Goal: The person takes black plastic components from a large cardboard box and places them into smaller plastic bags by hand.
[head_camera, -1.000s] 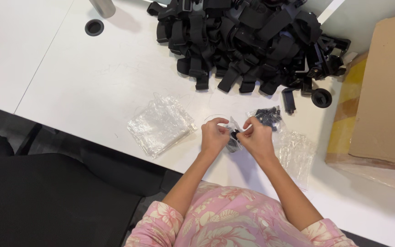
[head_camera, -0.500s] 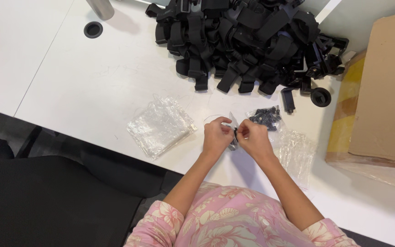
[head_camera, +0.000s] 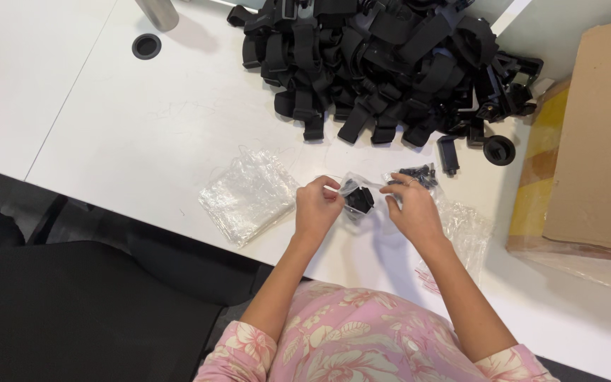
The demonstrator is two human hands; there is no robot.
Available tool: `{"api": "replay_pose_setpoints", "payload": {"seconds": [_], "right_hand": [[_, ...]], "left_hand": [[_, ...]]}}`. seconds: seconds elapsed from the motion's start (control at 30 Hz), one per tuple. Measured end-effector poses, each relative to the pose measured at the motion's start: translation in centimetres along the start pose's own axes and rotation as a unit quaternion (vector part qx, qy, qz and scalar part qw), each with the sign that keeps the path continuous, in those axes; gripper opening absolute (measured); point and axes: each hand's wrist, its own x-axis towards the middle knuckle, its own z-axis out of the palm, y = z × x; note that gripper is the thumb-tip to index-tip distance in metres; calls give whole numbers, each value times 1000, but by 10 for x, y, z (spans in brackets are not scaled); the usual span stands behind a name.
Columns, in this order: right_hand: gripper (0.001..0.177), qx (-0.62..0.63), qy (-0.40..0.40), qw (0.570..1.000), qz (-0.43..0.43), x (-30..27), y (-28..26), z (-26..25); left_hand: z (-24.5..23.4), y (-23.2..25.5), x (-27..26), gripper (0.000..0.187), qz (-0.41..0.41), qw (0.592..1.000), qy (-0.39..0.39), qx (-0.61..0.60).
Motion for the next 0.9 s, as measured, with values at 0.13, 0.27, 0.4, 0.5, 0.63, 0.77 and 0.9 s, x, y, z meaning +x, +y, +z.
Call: {"api": "replay_pose_setpoints", "payload": {"seconds": [0.13,0.27,0.4,0.5,0.63,0.77,0.9], "right_hand": [[20,-27,68,994,-86,-4,-12,2],[19,4,-17,995,-99,0,-10,22],[34,-8,-148,983,-105,16,8,42],[36,-58,-197,971,-120,26,21,51],[40,-17,-225,972,-69,31,34,53],[44,17,-187,982,-3,26,38,56],[46,57,-151,986,39,19,41,63]], "left_hand": [[7,4,-4,19,11,1000,-12,-24],[12,7,-4,19,12,999,-21,-25],[17,6,-1,19,17,999,-26,-15],[20,-7,0,16,25,998,-19,-56],[31,-50,9,26,-27,996,0,-84],[55,-104,25,38,-136,989,-45,-34],[84,-141,24,38,-197,975,-79,-66]]}}
